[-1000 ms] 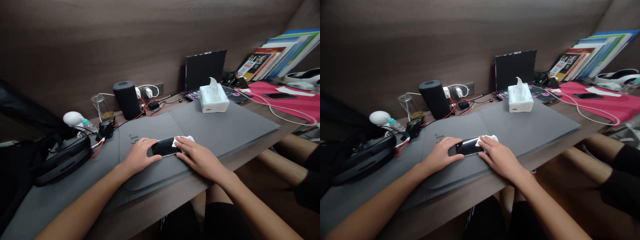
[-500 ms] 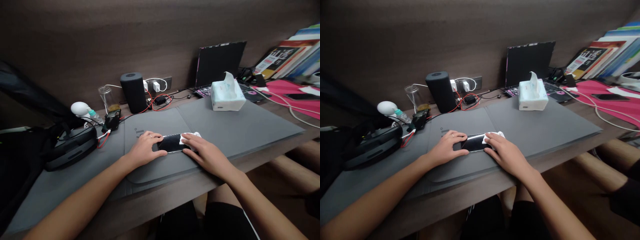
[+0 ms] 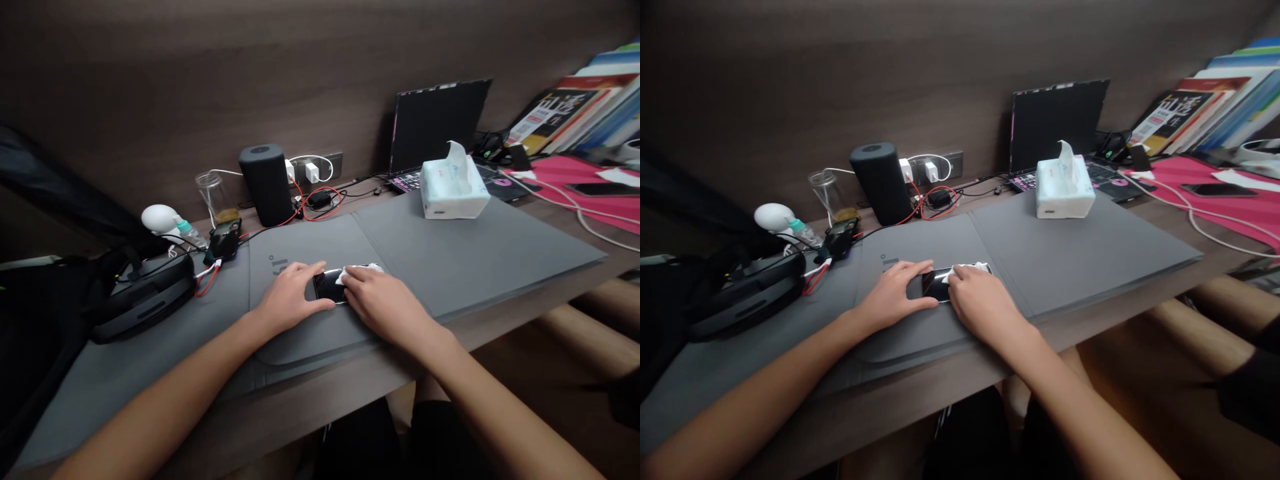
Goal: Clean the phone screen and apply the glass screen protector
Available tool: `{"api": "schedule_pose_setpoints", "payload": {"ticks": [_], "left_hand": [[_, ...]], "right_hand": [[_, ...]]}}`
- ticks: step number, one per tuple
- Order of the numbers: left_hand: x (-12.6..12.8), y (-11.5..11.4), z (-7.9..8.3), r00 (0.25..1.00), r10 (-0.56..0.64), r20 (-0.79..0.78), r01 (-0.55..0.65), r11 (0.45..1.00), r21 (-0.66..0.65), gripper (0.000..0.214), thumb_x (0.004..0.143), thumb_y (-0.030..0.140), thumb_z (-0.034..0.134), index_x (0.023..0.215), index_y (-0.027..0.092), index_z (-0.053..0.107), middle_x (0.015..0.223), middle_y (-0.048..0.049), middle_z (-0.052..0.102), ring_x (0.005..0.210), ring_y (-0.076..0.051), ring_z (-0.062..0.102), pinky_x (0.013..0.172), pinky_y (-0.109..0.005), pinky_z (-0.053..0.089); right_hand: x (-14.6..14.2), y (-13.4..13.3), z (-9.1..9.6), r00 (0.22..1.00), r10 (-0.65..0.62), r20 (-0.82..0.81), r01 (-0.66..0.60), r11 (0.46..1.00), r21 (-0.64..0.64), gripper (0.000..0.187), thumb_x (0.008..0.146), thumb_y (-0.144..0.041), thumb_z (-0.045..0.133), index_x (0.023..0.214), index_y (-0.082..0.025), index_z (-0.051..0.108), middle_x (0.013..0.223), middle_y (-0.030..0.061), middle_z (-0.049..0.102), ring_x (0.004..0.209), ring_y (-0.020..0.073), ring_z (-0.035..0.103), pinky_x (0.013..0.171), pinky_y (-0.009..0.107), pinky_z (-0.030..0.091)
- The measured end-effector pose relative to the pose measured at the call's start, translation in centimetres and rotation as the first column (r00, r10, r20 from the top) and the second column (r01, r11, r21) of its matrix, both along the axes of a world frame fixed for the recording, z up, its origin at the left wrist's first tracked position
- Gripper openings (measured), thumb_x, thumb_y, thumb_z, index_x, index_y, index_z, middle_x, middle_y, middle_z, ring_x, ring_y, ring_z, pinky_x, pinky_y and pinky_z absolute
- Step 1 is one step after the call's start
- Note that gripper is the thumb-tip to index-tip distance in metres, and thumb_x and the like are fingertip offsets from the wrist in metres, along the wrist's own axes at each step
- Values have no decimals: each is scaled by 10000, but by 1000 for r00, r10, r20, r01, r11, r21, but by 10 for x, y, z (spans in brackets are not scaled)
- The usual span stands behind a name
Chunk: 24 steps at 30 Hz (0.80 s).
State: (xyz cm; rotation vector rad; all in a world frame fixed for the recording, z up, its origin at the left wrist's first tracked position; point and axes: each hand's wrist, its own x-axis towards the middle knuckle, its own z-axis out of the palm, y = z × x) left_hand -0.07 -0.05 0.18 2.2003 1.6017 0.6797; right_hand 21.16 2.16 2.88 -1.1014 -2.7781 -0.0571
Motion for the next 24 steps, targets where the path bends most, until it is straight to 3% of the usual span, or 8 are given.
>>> {"api": "schedule_pose_setpoints", "payload": {"ticks": [6,9,12,15,18,21,24], "left_hand": [[0,0,0,1000,-14,-24,14,1000,14,660,798,429,782,1377,221,543,1327,-93,646,1240,-276,570,1060,-445,457],[0,-1,-1,1000,-11,-21,12,1000,14,659,798,452,779,1378,245,544,1302,-82,655,1228,-280,575,1052,-458,461],[0,-2,1,1000,-5,-19,5,1000,9,646,802,462,774,1369,244,554,1269,-80,664,1215,-277,580,1052,-460,461],[0,-2,2,1000,0,-18,0,1000,-7,622,806,461,772,1352,241,573,1260,-81,665,1208,-275,584,1048,-451,466],[0,-2,3,1000,14,-18,-15,1000,-13,623,799,469,777,1344,239,582,1260,-82,660,1196,-272,591,1046,-450,468],[0,-2,2,1000,13,-13,-14,1000,-15,629,791,467,787,1337,228,587,1252,-80,664,1200,-264,588,1052,-447,465],[0,-2,1,1000,8,-13,-8,1000,-5,623,787,457,792,1331,229,590,1251,-81,667,1197,-264,590,1049,-451,467]], "right_hand": [[-17,-1,-7,980,115,-163,-127,989,-70,275,935,-95,521,1161,-128,675,1176,156,688,1025,264,654,909,427,524],[1,0,-13,961,120,-250,-149,984,-101,400,889,-28,490,1215,-176,668,1313,131,653,1146,260,634,958,435,527],[31,3,-18,958,63,-281,-93,991,-94,501,846,18,445,1226,-209,678,1369,96,636,1209,254,622,961,435,549],[57,6,-20,966,-9,-259,-13,997,-80,505,864,0,427,1236,-229,680,1372,75,640,1199,257,642,945,444,570],[63,5,-16,986,-56,-156,46,997,-68,501,847,-2,456,1224,-238,687,1365,63,646,1112,272,692,897,453,596],[48,0,-10,998,-66,-21,66,998,-16,491,801,28,483,1174,-201,704,1320,98,672,1018,284,723,798,430,622],[21,-5,-7,999,-51,13,50,997,51,396,814,32,499,1095,-141,718,1202,162,714,994,288,716,761,397,615]]}}
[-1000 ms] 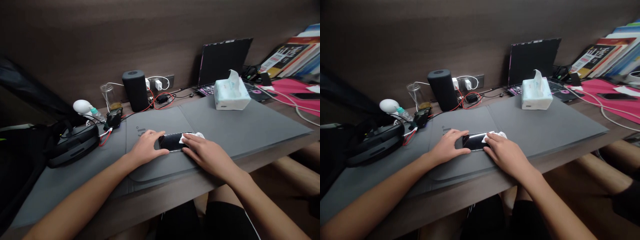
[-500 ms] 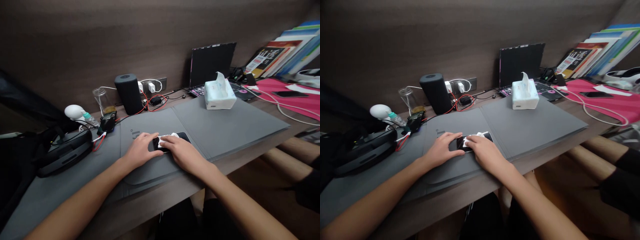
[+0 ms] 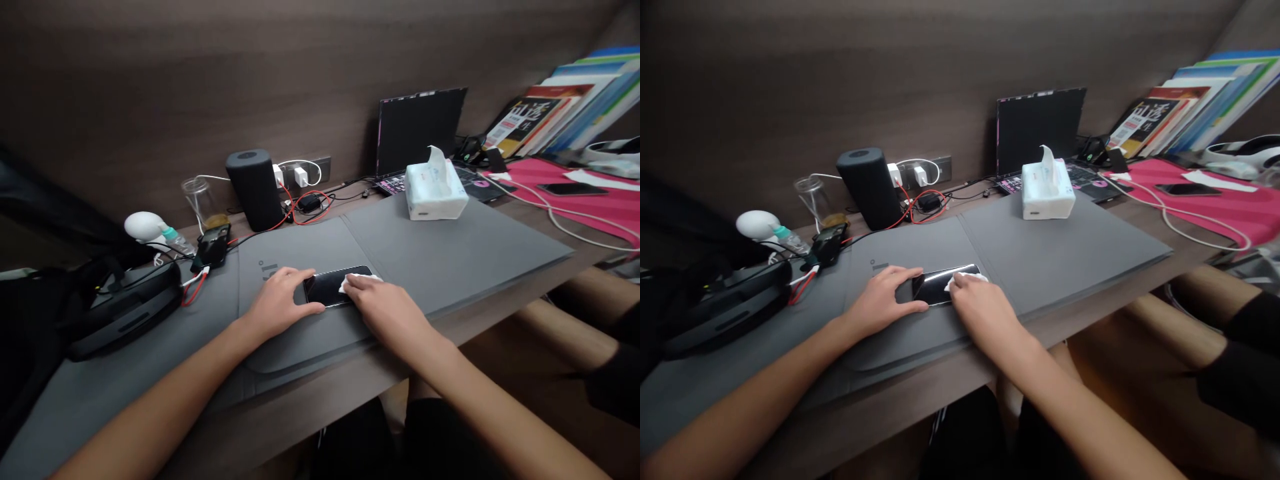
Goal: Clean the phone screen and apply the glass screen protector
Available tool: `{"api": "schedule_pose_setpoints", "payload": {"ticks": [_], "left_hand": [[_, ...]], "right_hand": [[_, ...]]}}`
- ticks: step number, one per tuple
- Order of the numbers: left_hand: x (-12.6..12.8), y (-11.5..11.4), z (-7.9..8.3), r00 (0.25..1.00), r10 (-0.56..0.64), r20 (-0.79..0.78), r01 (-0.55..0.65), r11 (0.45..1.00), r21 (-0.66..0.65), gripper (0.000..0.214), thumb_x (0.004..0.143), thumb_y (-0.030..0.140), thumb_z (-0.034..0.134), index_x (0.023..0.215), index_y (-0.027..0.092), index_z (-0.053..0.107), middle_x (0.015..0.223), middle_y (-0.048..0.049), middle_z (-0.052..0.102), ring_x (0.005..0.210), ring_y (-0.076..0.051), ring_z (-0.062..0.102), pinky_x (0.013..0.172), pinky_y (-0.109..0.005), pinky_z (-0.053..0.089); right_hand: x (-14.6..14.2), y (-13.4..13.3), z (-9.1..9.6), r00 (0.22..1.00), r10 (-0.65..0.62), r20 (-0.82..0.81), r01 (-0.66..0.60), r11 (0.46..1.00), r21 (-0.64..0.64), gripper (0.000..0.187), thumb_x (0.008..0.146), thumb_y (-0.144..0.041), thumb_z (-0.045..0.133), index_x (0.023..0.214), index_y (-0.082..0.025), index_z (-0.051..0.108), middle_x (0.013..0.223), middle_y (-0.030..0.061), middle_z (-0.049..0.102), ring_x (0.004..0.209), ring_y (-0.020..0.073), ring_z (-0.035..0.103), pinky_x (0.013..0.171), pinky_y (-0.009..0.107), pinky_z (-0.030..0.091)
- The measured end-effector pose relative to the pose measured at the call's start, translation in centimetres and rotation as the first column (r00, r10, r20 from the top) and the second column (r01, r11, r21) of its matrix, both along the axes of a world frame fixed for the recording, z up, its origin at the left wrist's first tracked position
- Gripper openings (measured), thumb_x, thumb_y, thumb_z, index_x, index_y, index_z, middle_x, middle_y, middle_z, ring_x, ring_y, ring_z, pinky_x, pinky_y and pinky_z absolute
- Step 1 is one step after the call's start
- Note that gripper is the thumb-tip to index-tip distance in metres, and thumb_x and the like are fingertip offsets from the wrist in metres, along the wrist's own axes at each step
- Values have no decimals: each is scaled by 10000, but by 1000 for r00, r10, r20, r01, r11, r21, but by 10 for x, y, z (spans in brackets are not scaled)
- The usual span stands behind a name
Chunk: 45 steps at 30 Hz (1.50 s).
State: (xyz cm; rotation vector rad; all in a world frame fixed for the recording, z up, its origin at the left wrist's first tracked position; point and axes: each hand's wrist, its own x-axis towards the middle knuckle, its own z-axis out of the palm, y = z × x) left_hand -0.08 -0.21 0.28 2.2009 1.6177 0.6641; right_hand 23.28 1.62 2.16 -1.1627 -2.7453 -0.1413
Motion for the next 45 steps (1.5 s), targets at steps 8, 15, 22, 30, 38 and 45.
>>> {"api": "schedule_pose_setpoints", "payload": {"ticks": [8,15,22,30,38,45], "left_hand": [[1,1,-1,1000,-9,3,9,999,41,584,792,410,789,1312,221,604,1255,-81,679,1197,-263,598,1044,-425,476],[0,0,0,1000,2,-3,-2,1000,22,629,783,491,785,1329,246,591,1241,-79,671,1190,-276,596,1040,-463,475],[1,-1,2,1000,16,-9,-16,1000,3,615,789,485,782,1320,236,598,1236,-85,667,1183,-270,598,1041,-452,475],[2,0,-2,1000,-7,-7,7,999,42,570,805,425,774,1312,228,600,1252,-82,677,1195,-260,596,1042,-434,475],[1,0,1,1000,5,-30,-5,1000,10,629,789,485,782,1330,225,591,1243,-85,673,1205,-272,584,1047,-451,469],[1,0,2,999,10,-35,-10,1000,4,616,804,493,767,1332,228,593,1243,-90,664,1191,-271,589,1034,-450,476]], "right_hand": [[-39,-7,1,979,198,-42,-198,980,19,258,914,-64,550,1133,-88,685,1120,172,697,1014,278,653,909,427,540],[10,2,-4,981,150,-126,-155,987,-36,382,917,-55,503,1249,-173,652,1329,139,643,1140,288,630,921,471,532],[19,7,-1,985,132,-114,-137,990,-33,392,904,-34,480,1206,-191,675,1298,133,665,1104,275,648,898,452,528],[-30,9,3,931,315,-184,-334,939,-86,209,930,-103,548,1017,-201,711,1193,103,700,1060,242,647,935,422,491],[24,19,0,957,245,-158,-257,964,-64,474,827,-6,475,1171,-229,714,1316,99,671,1143,264,648,970,488,500],[58,25,0,978,173,-113,-181,981,-64,500,856,-3,405,1180,-223,717,1308,98,677,1104,260,677,995,516,508]]}}
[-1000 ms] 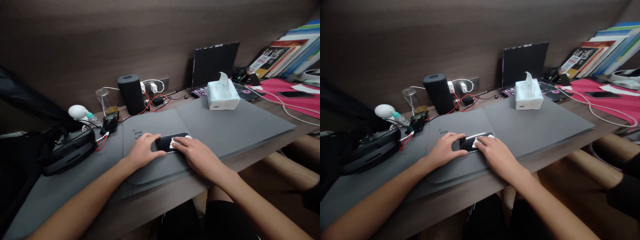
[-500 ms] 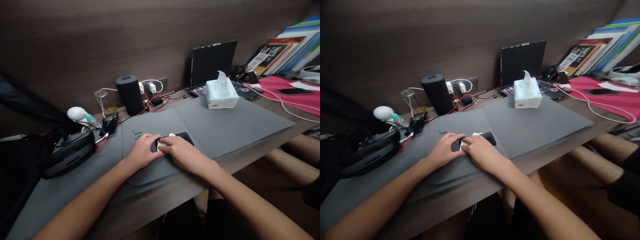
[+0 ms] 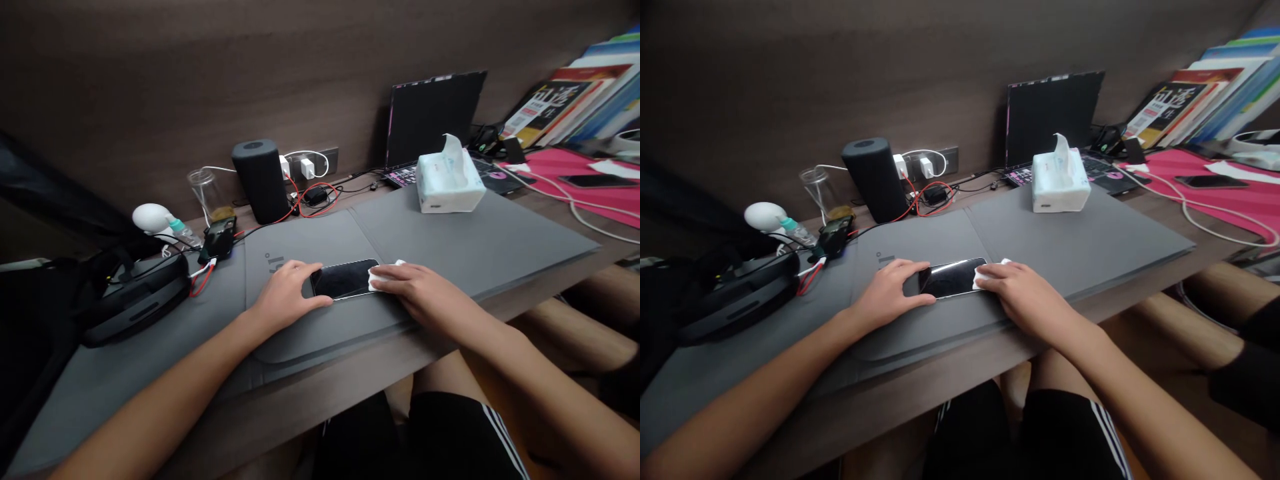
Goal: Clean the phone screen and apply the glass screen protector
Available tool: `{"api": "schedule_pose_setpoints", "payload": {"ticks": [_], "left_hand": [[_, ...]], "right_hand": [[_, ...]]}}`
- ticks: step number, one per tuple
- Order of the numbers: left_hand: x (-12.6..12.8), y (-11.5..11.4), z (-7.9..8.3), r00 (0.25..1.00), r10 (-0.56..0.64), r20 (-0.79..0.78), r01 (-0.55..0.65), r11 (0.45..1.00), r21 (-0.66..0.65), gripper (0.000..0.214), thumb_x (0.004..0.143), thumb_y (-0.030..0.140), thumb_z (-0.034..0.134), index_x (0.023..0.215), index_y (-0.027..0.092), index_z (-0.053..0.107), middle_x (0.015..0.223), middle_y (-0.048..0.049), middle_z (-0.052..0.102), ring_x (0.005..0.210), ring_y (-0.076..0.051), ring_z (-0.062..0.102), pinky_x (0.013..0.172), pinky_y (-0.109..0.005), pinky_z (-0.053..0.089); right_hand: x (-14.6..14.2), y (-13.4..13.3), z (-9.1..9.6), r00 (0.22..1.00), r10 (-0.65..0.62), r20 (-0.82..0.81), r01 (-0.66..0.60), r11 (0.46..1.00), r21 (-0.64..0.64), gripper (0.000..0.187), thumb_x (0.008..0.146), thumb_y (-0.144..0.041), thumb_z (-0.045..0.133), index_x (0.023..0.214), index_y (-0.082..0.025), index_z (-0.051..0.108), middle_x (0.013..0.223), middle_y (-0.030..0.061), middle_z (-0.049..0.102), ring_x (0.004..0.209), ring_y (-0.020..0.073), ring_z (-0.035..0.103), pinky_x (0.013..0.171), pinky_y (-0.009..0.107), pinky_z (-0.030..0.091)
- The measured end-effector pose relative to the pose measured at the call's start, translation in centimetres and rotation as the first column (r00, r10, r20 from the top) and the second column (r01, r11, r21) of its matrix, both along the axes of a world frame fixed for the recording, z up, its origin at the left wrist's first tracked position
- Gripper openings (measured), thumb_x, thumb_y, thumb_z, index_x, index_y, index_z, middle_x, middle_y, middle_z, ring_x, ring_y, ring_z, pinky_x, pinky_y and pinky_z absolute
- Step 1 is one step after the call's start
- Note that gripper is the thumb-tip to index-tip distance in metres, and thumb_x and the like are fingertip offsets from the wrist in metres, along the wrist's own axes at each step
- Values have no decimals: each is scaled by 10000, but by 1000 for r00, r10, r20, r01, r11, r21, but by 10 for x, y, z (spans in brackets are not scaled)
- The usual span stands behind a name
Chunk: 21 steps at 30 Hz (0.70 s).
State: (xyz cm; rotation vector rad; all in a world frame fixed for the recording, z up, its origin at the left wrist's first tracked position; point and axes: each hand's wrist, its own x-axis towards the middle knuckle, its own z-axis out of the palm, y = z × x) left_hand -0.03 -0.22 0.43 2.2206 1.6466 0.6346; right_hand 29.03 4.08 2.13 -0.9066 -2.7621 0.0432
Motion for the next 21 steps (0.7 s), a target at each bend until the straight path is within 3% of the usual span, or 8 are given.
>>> {"api": "schedule_pose_setpoints", "payload": {"ticks": [8,13,16,21], "left_hand": [[1,0,0,1000,0,-15,1,1000,11,641,794,469,785,1346,209,587,1256,-91,672,1206,-274,590,1032,-436,485],[1,0,-2,999,-27,-22,28,999,39,599,802,404,787,1321,170,600,1261,-99,680,1189,-270,602,1023,-428,493],[2,-1,-2,1000,-14,-20,15,999,43,603,805,404,786,1330,177,594,1262,-100,678,1189,-265,603,1026,-429,491],[1,-2,-1,1000,-3,-19,4,999,35,596,810,449,776,1326,210,597,1244,-90,677,1195,-265,597,1034,-444,485]], "right_hand": [[-56,-5,3,997,70,-39,-71,997,-38,385,859,-9,497,1121,-182,719,1298,129,667,1099,263,661,923,411,535],[-90,-14,4,993,104,-50,-109,987,-115,206,916,-86,545,1003,-158,717,1164,133,699,995,245,670,867,388,532],[-82,-13,4,994,99,-34,-102,990,-92,224,916,-67,541,1013,-163,719,1164,123,701,1012,246,657,916,410,513],[-35,-2,2,1000,12,-25,-13,998,-55,295,931,-98,498,1108,-192,714,1203,127,673,1017,267,620,829,418,542]]}}
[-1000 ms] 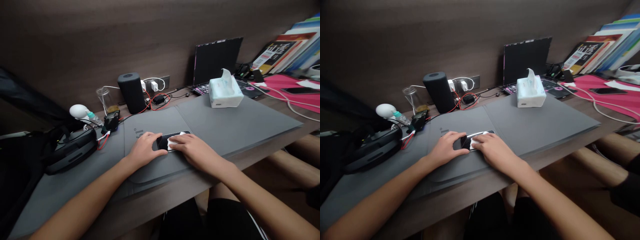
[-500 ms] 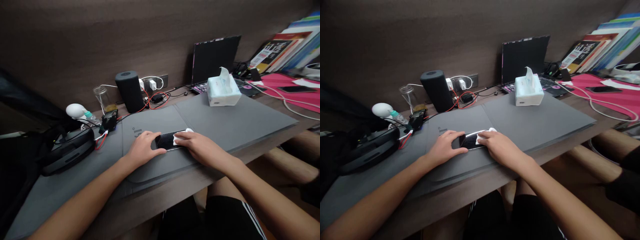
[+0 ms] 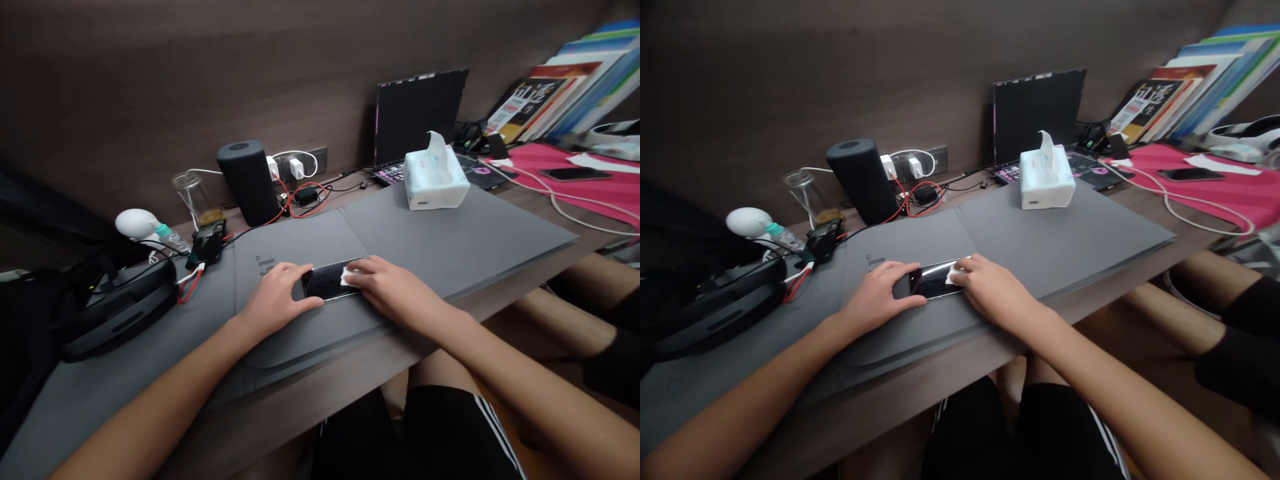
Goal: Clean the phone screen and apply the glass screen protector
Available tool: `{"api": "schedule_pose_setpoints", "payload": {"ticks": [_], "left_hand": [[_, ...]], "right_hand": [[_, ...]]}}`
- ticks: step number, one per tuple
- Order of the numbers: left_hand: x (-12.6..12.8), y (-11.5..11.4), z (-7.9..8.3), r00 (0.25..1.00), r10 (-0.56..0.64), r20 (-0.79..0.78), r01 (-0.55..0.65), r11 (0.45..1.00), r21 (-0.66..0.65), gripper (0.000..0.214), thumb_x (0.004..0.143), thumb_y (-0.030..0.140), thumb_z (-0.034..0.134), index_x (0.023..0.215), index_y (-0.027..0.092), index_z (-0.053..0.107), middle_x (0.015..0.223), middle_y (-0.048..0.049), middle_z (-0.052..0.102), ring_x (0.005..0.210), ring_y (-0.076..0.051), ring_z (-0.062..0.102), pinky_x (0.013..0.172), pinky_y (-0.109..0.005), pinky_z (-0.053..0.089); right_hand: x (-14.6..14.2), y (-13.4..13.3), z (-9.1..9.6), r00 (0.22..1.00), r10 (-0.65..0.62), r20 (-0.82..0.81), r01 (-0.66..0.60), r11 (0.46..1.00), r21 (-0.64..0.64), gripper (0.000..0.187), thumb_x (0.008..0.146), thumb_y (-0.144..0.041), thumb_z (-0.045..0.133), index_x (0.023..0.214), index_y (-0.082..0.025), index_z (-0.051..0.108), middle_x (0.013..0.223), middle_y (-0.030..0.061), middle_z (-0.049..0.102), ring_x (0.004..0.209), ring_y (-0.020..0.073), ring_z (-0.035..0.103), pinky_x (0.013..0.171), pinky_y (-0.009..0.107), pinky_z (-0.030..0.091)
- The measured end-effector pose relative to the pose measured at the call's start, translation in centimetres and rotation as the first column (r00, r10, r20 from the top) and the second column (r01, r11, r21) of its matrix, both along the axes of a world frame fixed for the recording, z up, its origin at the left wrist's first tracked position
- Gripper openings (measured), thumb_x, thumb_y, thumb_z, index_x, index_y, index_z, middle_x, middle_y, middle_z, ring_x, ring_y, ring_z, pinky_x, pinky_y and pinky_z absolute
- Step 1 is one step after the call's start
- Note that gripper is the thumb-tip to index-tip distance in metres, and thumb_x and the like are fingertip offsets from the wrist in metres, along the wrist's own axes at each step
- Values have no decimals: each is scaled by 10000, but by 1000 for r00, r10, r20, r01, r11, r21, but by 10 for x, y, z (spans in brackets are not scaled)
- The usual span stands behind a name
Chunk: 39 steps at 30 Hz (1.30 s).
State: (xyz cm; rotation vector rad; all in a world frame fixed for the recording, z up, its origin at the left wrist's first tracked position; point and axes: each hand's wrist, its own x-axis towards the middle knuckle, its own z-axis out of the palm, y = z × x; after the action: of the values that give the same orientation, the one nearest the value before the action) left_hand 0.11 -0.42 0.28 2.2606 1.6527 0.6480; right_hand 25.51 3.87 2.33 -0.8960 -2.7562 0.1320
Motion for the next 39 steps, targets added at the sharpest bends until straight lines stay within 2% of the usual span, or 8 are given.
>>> {"api": "schedule_pose_setpoints", "payload": {"ticks": [4,7,18,21,28,31,34,39], "left_hand": [[-1,1,-1,1000,1,8,-1,1000,1,583,807,462,777,1315,236,603,1232,-78,680,1190,-266,597,1025,-449,492],[-1,1,0,1000,2,7,-2,1000,-1,596,804,466,779,1320,226,602,1231,-82,679,1189,-265,597,1025,-445,492],[0,1,0,999,-35,-23,36,999,26,557,812,408,780,1307,222,606,1229,-77,694,1169,-272,612,999,-422,505],[0,1,1,999,-17,-34,18,1000,22,568,813,432,777,1310,220,603,1232,-84,689,1174,-275,610,1004,-434,501],[0,0,2,999,11,-35,-11,1000,-9,566,823,463,761,1315,239,592,1240,-73,678,1185,-261,599,1013,-438,492],[-1,0,1,999,9,-31,-9,1000,0,553,829,477,750,1311,258,591,1239,-66,675,1178,-263,601,1007,-444,493],[-1,0,0,1000,2,-29,-2,1000,9,554,827,475,753,1308,254,589,1237,-66,678,1181,-264,599,1007,-444,491],[0,1,1,999,-8,-44,10,1000,25,571,820,473,762,1313,249,583,1227,-72,686,1169,-275,608,1000,-453,492]], "right_hand": [[23,8,-1,1000,-2,20,2,1000,12,303,947,-119,474,1122,-183,712,1120,135,659,914,253,600,775,409,529],[19,12,0,999,23,31,-24,999,25,300,941,-105,473,1106,-168,715,1078,137,653,888,249,580,766,396,507],[-62,3,1,975,223,2,-223,975,1,156,898,-91,565,899,-115,719,974,138,645,849,221,530,782,347,440],[-53,6,-1,974,224,-24,-224,974,-2,188,914,-103,551,983,-123,725,1030,137,654,885,230,538,798,356,439],[15,20,-5,993,117,-16,-117,993,29,301,944,-89,463,1070,-178,722,1086,117,667,892,229,566,796,378,441],[27,23,-4,994,113,7,-113,991,71,314,957,-102,441,1086,-176,717,1085,120,672,878,233,563,783,389,439],[18,24,-1,988,153,6,-153,984,87,315,975,-113,427,1102,-168,711,1084,122,672,895,232,552,784,380,439],[-27,20,-2,962,275,-1,-274,959,72,233,958,-132,507,1054,-162,717,1093,124,664,892,221,528,786,364,430]]}}
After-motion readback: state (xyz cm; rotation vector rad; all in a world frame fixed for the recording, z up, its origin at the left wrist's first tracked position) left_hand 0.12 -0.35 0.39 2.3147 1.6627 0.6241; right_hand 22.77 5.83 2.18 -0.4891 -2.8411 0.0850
